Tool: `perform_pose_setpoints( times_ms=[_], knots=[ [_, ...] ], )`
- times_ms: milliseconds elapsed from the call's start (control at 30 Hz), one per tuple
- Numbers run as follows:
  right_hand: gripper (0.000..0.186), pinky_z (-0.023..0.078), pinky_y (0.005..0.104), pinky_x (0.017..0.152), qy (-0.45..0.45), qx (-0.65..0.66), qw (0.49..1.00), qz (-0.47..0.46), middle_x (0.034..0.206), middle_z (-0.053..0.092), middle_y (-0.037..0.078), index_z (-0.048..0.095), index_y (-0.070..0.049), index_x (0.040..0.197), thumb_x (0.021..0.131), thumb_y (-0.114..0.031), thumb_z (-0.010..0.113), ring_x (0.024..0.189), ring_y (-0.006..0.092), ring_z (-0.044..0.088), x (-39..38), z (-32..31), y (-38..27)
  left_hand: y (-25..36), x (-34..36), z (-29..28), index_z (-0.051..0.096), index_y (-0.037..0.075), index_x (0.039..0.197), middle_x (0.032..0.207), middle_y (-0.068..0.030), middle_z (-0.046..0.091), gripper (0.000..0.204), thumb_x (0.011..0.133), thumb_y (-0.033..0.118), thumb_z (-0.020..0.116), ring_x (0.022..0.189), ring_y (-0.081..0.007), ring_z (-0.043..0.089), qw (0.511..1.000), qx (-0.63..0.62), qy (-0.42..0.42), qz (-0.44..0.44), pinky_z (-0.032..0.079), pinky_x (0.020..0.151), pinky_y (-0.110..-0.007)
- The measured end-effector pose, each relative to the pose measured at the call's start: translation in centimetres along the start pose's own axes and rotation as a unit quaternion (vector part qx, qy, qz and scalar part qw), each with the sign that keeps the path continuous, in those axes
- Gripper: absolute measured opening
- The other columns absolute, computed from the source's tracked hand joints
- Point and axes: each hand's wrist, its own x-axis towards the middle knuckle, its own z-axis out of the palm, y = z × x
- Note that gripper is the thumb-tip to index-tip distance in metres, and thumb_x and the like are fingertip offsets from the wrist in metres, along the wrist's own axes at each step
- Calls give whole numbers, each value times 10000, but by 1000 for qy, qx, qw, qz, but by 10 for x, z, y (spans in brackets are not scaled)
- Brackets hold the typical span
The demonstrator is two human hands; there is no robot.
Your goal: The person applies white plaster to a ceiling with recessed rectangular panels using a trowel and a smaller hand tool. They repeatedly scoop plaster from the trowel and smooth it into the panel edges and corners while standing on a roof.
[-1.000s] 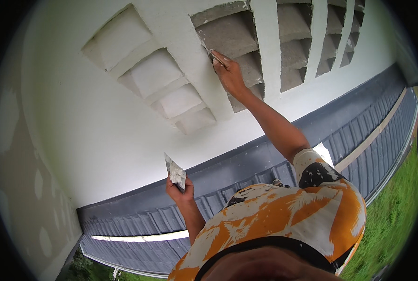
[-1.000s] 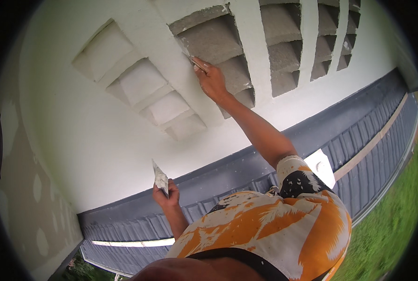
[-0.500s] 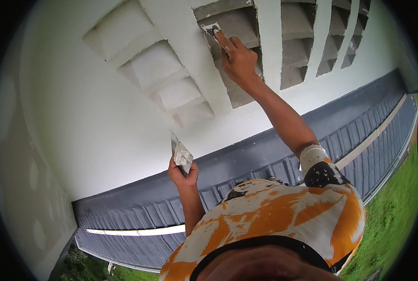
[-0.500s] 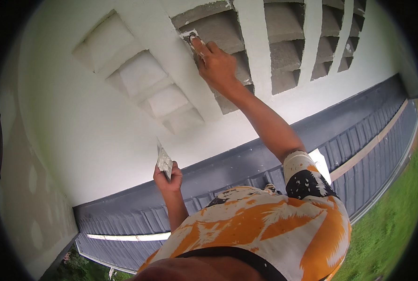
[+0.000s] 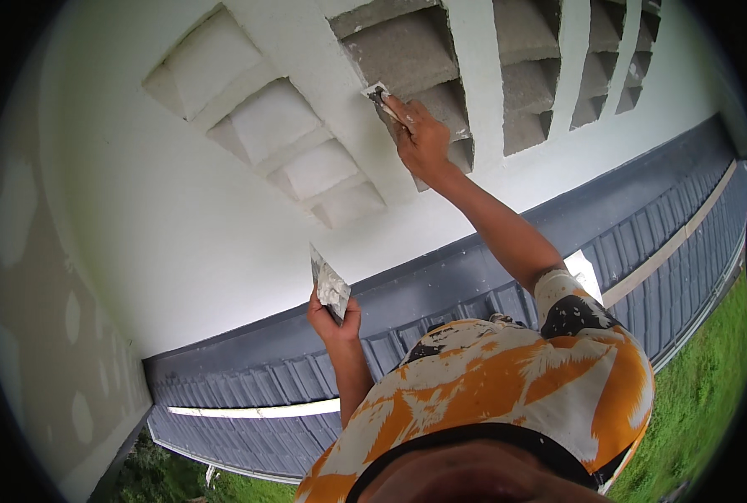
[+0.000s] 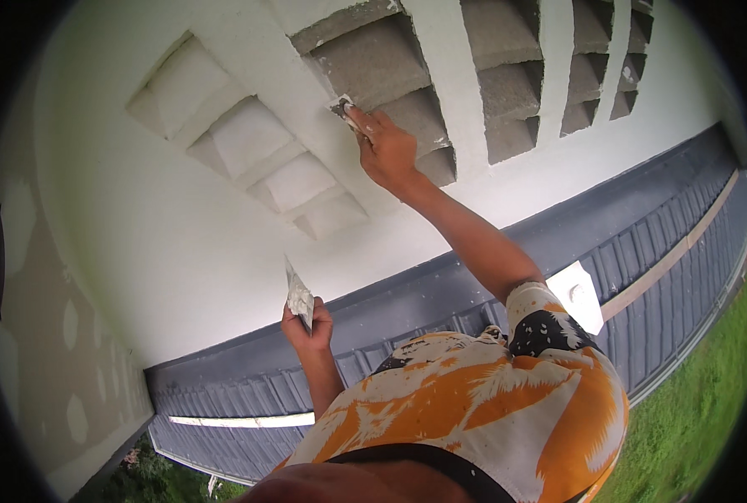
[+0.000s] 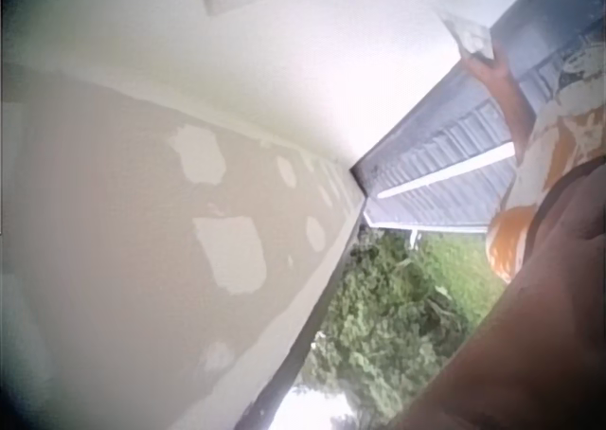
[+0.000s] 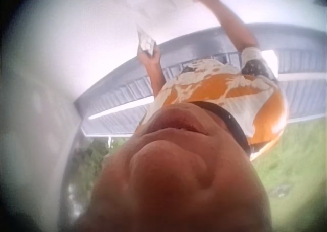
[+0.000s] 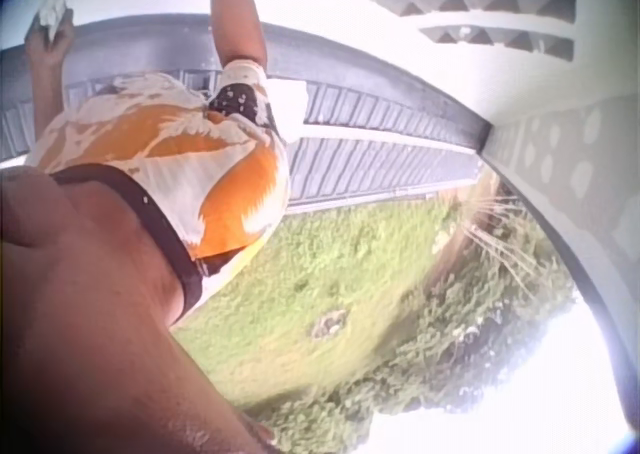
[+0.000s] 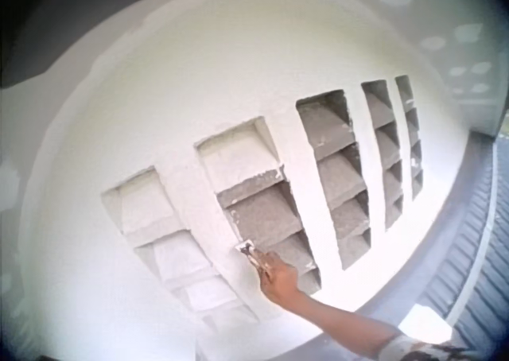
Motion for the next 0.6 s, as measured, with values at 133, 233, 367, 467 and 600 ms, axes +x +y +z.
perform_pose_setpoints(
  times_ms=[133, 233, 367, 467, 600],
  knots=[
    [365, 524, 314, 737, -193, 352, 912, 82, 1000, 682, 136, 613, -128, 1310, 948, -93, 595, 877, 183, 675, 1, -33, -23, -3, 14, -19, 635, -1, 1028, 775, -61, 653, 226, 934, 162, 509, 607, -126, 553, 982, -19, -160, -95, 418, 432, -201],
    [323, 524, 304, 695, -268, 425, 864, -23, 950, 703, 109, 630, -136, 1284, 965, -133, 581, 824, 169, 679, -39, -53, -52, -23, 9, 23, 634, -5, 1043, 789, -71, 649, 245, 926, 141, 476, 601, -118, 501, 983, -22, -128, -132, 395, 447, -195],
    [365, 444, 327, 462, -307, 110, 913, -245, 765, 659, 16, 669, -202, 1207, 862, -92, 615, 576, 194, 627, -59, -77, -59, -28, 0, 46, 613, -10, 1176, 841, -117, 659, 319, 944, 142, 456, 654, -139, 546, 968, -21, -195, -156, 437, 484, -200],
    [559, 440, 338, 443, -260, 47, 929, -261, 736, 624, 22, 649, -212, 1232, 721, 11, 612, 524, 196, 600, -54, -81, -32, -21, -9, 44, 564, -23, 1297, 916, -189, 688, 384, 959, 132, 466, 695, -175, 609, 958, -53, -237, -151, 491, 507, -205],
    [513, 450, 342, 441, -24, -28, 986, -160, 774, 582, 52, 639, -171, 1224, 743, 9, 618, 548, 211, 594, -8, -54, -7, -8, -21, 35, 563, -24, 1298, 918, -167, 702, 383, 964, 138, 469, 713, -177, 620, 965, -3, -254, -70, 485, 513, -200]
  ],
)
